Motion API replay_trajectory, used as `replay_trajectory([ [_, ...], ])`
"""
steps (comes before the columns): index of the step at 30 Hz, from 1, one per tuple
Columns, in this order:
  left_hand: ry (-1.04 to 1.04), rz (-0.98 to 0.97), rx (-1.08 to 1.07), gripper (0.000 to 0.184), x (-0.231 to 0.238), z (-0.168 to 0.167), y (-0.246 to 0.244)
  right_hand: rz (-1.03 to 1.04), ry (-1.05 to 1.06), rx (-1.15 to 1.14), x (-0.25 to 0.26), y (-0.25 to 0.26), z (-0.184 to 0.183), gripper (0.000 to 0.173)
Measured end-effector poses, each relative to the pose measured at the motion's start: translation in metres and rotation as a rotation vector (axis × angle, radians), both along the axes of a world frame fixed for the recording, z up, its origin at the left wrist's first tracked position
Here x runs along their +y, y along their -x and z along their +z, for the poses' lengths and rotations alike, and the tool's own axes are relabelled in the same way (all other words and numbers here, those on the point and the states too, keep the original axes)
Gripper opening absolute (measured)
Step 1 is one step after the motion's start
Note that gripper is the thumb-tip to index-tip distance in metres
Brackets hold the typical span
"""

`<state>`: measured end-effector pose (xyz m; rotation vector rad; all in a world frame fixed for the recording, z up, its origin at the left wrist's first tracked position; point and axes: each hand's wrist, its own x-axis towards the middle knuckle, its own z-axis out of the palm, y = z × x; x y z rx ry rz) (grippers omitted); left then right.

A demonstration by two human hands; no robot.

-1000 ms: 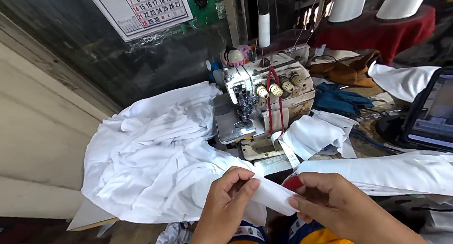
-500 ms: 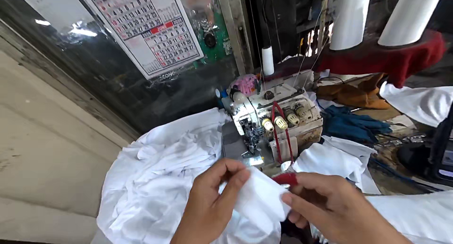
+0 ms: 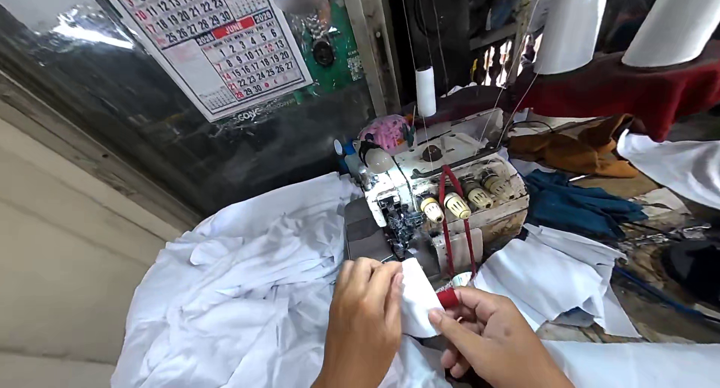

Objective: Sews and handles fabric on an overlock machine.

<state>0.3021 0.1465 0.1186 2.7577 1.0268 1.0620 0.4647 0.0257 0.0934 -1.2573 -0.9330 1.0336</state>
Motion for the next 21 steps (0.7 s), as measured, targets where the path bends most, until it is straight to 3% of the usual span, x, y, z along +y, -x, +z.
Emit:
replay_trajectory([
  [4,-0.017,-0.005,0.007,0.027,0.012,-0.002,0.005,-0.028,0.059,-0.014,0.019,0.001,-0.007,0.021],
  [9,0.021,0.024,-0.038,0.024,-0.008,0.004,0.007,-0.079,-0.011,0.025,0.010,0.008,-0.006,0.020],
  [12,0.050,0.049,-0.065,0.023,0.014,-0.002,0.001,-0.147,-0.039,0.024,0.028,0.012,-0.005,0.024],
  [16,0.148,0.053,-0.011,0.019,0.054,0.015,-0.004,-0.310,-0.044,-0.184,0.062,0.011,-0.007,0.042],
  [21,0.319,0.229,0.118,0.032,0.062,0.024,0.009,-0.219,-0.133,-0.214,0.047,0.012,-0.005,0.040],
])
